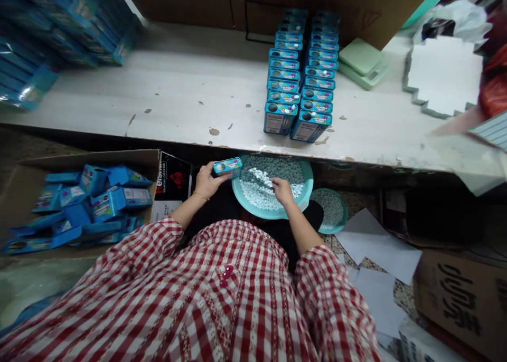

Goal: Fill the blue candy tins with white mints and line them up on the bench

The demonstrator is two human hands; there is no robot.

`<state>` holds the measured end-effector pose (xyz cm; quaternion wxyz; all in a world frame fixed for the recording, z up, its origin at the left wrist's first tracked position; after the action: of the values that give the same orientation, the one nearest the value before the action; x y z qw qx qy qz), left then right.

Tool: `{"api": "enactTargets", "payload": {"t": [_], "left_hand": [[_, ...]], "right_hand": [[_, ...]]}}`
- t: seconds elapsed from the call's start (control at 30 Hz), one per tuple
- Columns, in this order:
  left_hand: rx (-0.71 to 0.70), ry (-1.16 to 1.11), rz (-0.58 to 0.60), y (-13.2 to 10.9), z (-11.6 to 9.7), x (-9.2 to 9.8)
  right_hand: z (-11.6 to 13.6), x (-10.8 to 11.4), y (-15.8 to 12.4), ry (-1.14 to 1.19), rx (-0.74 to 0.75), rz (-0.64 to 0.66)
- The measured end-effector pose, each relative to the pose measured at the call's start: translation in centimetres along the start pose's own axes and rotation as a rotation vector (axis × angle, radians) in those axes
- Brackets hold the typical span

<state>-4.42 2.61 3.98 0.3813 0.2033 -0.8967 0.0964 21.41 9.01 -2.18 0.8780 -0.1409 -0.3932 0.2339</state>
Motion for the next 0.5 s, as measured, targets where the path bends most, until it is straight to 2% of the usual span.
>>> {"api": "enactTargets", "payload": {"t": [0.1, 0.17, 0.27, 0.4, 0.5], "left_hand": [[-0.042, -0.012, 0.043, 0.2, -1.0, -1.5], [-0.078, 0.008, 0.092, 0.2, -1.9, -2.9], [-0.142, 0.069, 0.165, 0.0, -3.3, -4.7], [-0.223, 0.149, 0.242, -0.7, -4.8, -6.2], [-0.254, 0.182, 0.266, -1.1, -5.1, -6.5]], "right_hand": [[0.8, 4.1, -2.0, 0.068, 0.036, -0.007], [2.3, 6.6, -3.3, 0.036, 0.098, -0.02], [5.9, 9.3, -5.0, -0.237, 0.21, -0.033], [11.0, 9.6, -6.4, -0.723, 0.204, 0.048], [13.9, 8.8, -7.1, -0.914, 0.186, 0.103]]}}
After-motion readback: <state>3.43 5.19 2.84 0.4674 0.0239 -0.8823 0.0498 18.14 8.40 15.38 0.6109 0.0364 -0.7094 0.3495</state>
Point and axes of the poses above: each hand's wrist, its own y-axis towards the middle knuckle, its own x-axis out of the back of the hand, z = x × y, the point moved 4 cm from there along y, towards the middle knuckle, and after that the axes turned 2 degrees about x, right-handed, at the moved point
